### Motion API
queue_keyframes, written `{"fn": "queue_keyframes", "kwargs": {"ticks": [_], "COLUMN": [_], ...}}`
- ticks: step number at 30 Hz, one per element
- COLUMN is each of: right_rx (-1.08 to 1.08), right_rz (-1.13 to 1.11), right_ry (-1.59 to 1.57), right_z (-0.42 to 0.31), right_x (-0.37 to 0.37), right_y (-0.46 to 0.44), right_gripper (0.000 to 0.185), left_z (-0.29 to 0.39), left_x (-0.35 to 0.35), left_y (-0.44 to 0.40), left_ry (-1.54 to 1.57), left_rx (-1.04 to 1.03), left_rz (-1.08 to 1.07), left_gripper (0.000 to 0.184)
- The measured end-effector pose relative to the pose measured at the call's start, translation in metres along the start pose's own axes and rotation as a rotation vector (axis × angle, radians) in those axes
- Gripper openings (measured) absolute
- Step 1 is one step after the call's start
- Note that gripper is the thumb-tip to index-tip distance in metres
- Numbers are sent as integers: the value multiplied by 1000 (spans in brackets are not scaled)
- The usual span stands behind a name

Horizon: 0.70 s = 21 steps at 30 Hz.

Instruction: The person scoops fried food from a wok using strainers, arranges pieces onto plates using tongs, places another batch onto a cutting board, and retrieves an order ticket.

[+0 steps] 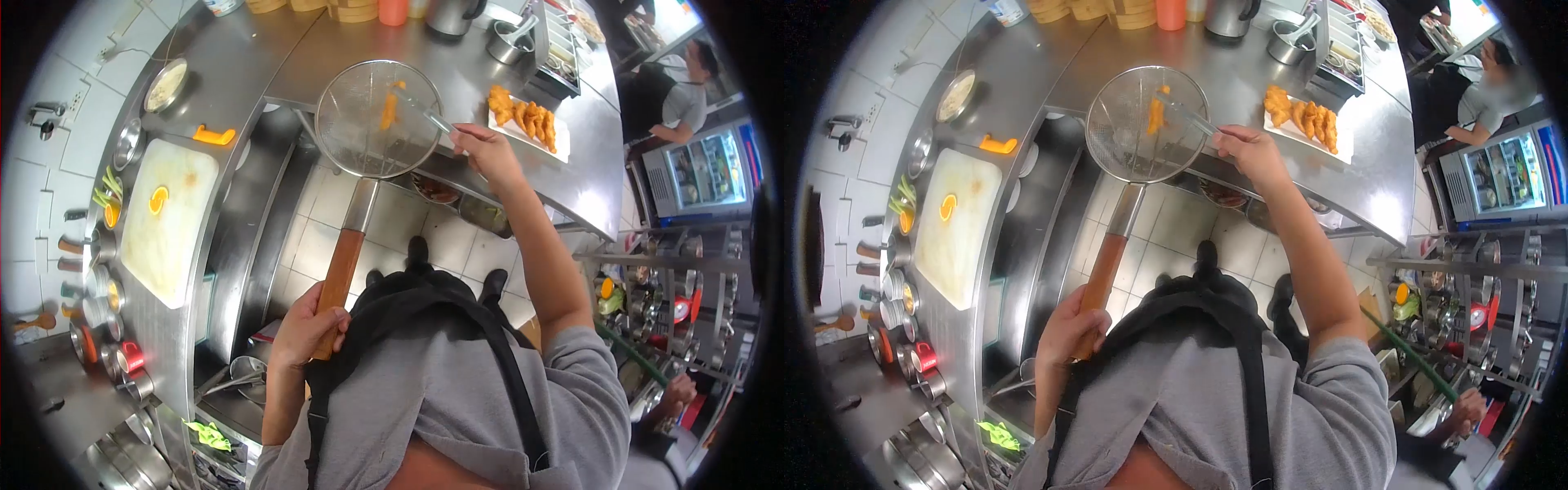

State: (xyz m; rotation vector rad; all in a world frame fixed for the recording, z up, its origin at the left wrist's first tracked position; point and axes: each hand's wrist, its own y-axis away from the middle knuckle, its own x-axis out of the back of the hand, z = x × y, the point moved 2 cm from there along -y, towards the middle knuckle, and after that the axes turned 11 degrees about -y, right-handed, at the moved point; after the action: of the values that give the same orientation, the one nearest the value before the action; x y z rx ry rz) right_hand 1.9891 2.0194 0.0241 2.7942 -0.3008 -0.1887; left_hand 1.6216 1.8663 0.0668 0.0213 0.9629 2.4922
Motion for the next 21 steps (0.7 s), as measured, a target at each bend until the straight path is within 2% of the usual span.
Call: {"fn": "queue_keyframes", "kwargs": {"ticks": [7,12,16,21], "right_rx": [10,142,192,114], "right_rz": [56,118,257,425], "right_ry": [-177,-212,-2,231], "right_z": [-15,-47,-81,-97], "right_x": [24,78,151,251], "right_y": [10,28,59,85], "right_gripper": [34,35,41,42], "left_z": [20,27,35,31], "left_x": [-11,-17,-18,-14], "left_y": [-9,-22,-25,-32], "left_ry": [-32,-44,-73,-53], "left_rx": [-12,-15,-20,-21], "left_rz": [-40,-19,-18,-31], "left_gripper": [36,37,39,39]}}
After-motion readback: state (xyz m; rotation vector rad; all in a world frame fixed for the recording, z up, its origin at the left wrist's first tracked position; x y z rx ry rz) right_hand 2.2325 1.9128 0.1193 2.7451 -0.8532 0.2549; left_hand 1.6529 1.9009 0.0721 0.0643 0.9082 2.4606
